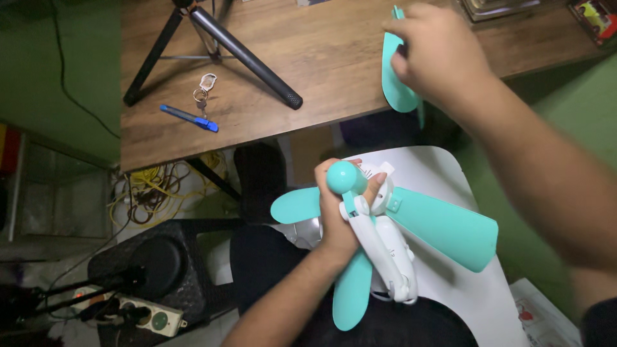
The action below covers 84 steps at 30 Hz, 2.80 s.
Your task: The person assembles a portable fan by attaching teal blades to the central hub. They remove and reattach blades one at a time, aligning each blade with the hub and securing it in place. The person handles the fan body and blades repeatedly, adjusting their positions on the lap and table.
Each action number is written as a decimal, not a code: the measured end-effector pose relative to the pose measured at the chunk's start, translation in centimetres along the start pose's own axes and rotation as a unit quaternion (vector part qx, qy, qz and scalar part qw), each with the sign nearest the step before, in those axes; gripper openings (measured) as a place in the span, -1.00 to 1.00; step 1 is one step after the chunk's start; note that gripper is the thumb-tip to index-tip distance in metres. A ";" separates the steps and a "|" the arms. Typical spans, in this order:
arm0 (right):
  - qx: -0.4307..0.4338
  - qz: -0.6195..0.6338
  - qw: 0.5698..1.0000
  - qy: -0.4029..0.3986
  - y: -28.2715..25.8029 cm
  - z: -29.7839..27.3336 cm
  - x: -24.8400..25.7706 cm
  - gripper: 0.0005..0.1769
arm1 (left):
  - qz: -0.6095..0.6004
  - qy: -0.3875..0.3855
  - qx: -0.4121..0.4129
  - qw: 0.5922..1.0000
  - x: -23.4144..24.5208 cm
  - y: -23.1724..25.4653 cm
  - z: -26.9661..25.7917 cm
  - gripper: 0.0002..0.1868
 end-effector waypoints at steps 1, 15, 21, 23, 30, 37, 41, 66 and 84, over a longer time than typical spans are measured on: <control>-0.023 -0.017 0.999 -0.027 0.9 0.6 -1.1 -0.60 | 0.002 0.004 -0.002 1.000 -0.2 -0.3 0.0 -0.42; -0.264 -0.023 0.955 -0.132 7.9 2.0 -9.5 -0.68 | -0.031 -0.016 0.009 0.999 -0.9 -2.5 -0.7 -0.42; -0.210 0.085 0.972 -0.067 7.4 1.0 -8.4 -0.57 | -0.048 -0.020 0.014 0.999 -0.8 -2.8 -0.7 -0.45; -0.240 0.083 0.963 -0.094 6.5 -0.2 -6.7 -0.51 | -0.047 -0.016 0.010 0.999 -0.7 -2.7 -0.5 -0.46; -0.145 0.082 0.973 -0.158 0.7 -5.7 -2.8 -0.25 | -0.044 -0.005 0.028 0.999 -0.9 -3.2 -0.2 -0.47; -0.189 0.151 0.961 -0.134 2.4 -7.8 -4.2 -0.40 | -0.017 0.006 0.002 1.000 -0.7 -3.0 -0.4 -0.46; -0.170 0.186 0.950 -0.184 4.5 -6.7 -4.7 -0.28 | -0.017 0.003 0.006 1.000 -0.7 -3.0 -0.3 -0.46; -0.462 0.209 0.798 -0.326 -4.4 -15.7 2.9 -0.38 | 0.056 0.007 0.041 0.998 -0.5 -3.0 0.7 -0.33; -0.251 0.203 0.934 -0.155 -3.3 -17.7 -0.2 -0.73 | 0.391 -0.266 -0.419 0.775 2.0 1.8 5.1 -0.47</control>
Point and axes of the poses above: each hand's wrist, its own z-axis towards the middle knuckle, its own x-axis out of the back of the hand, y = z × x, the point moved 3 cm from there along z, towards the middle knuckle, and after that the axes turned 12 degrees about z, right-handed, at the moved point
